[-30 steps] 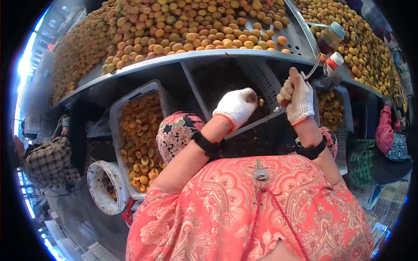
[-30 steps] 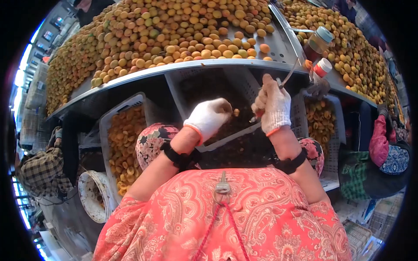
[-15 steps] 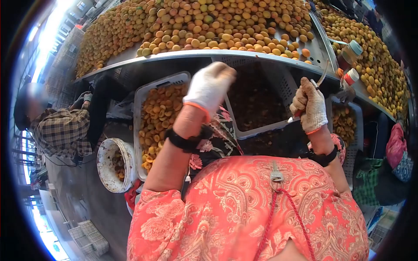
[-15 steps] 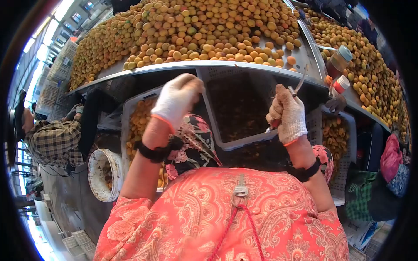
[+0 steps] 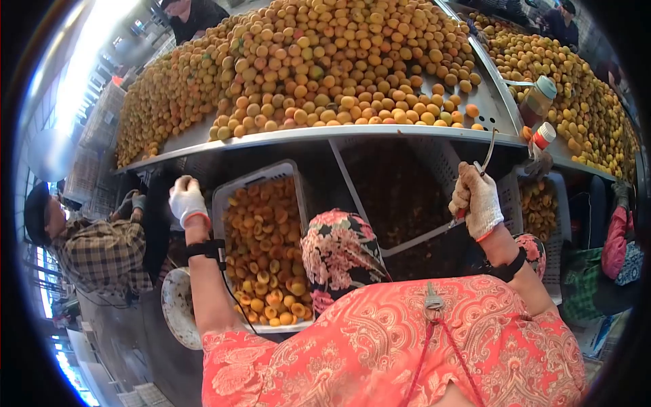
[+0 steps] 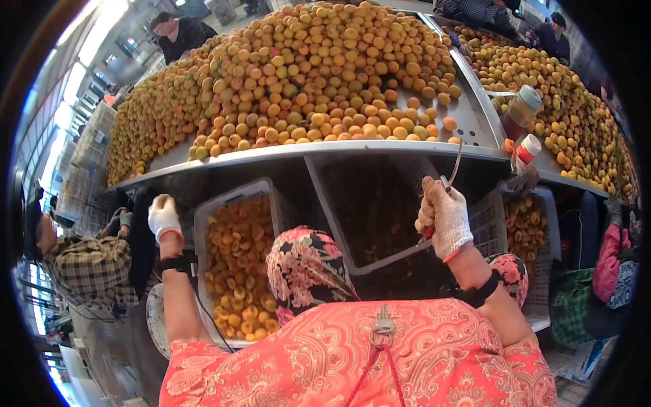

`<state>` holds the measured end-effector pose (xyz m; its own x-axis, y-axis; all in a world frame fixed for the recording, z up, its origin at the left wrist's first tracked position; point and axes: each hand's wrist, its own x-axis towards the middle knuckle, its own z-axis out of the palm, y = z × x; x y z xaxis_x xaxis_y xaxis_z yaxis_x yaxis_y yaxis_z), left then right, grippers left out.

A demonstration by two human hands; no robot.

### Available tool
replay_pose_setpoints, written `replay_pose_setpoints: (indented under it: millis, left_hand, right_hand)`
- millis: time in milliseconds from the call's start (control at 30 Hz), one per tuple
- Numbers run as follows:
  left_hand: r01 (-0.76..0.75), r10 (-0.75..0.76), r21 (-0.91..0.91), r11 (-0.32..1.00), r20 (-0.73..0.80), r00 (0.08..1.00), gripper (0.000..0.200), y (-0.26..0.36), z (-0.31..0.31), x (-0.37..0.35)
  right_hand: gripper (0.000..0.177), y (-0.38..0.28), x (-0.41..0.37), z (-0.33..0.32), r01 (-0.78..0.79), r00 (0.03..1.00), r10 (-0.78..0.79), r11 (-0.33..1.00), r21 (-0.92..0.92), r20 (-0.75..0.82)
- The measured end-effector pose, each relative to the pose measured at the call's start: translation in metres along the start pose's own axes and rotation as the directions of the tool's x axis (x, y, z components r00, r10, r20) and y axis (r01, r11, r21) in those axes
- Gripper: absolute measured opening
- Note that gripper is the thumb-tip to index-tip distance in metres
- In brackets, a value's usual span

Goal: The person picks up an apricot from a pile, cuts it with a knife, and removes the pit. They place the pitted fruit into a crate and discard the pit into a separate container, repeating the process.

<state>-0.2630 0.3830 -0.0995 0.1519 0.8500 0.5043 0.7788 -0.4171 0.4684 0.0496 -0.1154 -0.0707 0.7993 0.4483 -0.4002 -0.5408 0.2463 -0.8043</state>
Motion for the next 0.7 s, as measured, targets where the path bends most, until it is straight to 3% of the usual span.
replay_pose_setpoints:
  millis: [33,133,200,233,267,367,467,533,600,667,700]
  left_hand:
    - [-0.048,0.047,-0.04,0.998,-0.026,0.999,0.017,0.024,-0.01,0.007]
    - [-0.198,0.193,-0.291,0.936,-0.046,0.98,0.018,0.073,0.004,0.041]
    - [-0.287,0.291,-0.245,0.926,-0.019,0.956,0.019,0.1,0.028,0.057]
    - [-0.294,0.311,-0.221,0.93,0.045,0.949,0.019,0.124,0.035,0.055]
    - [-0.303,0.328,-0.198,0.932,0.107,0.939,0.019,0.144,0.041,0.057]
    - [-0.371,0.377,-0.074,0.926,0.26,0.889,0.025,0.164,0.091,0.067]
    - [-0.413,0.379,-0.007,0.911,0.408,0.831,0.03,0.176,0.135,0.074]
    - [-0.259,0.4,-0.342,0.903,0.454,0.796,0.029,0.191,0.148,0.069]
    - [-0.26,0.414,-0.373,0.891,0.429,0.803,0.029,0.202,0.164,0.068]
    - [-0.312,0.47,-0.412,0.856,0.369,0.802,0.026,0.209,0.181,0.074]
    - [-0.346,0.458,-0.334,0.877,0.36,0.813,0.024,0.214,0.183,0.076]
  right_hand:
    - [0.011,0.001,0.002,0.0,0.006,1.0,-0.006,1.0,0.007,-0.002]
    - [0.003,0.012,0.012,-0.004,0.136,0.984,-0.089,0.938,-0.319,0.156]
    - [0.005,0.023,0.017,-0.002,0.196,0.972,-0.107,0.856,-0.479,0.208]
    - [0.005,0.023,0.019,-0.001,0.15,0.972,-0.022,0.822,-0.55,0.232]
    - [0.005,0.021,0.019,-0.001,0.146,0.949,0.038,0.825,-0.546,0.312]
    - [0.007,0.014,0.022,0.001,-0.046,0.927,0.257,0.802,-0.596,0.274]
    - [0.009,0.014,0.036,-0.006,0.033,0.938,0.219,0.715,-0.699,0.268]
    - [0.012,0.013,0.043,-0.01,0.073,0.944,0.192,0.673,-0.736,0.27]
    - [0.015,0.013,0.049,-0.013,0.205,0.948,0.099,0.537,-0.819,0.302]
    - [0.016,0.014,0.052,-0.013,0.194,0.948,0.114,0.533,-0.824,0.297]
    - [0.017,0.015,0.052,-0.014,0.186,0.947,0.129,0.529,-0.828,0.294]
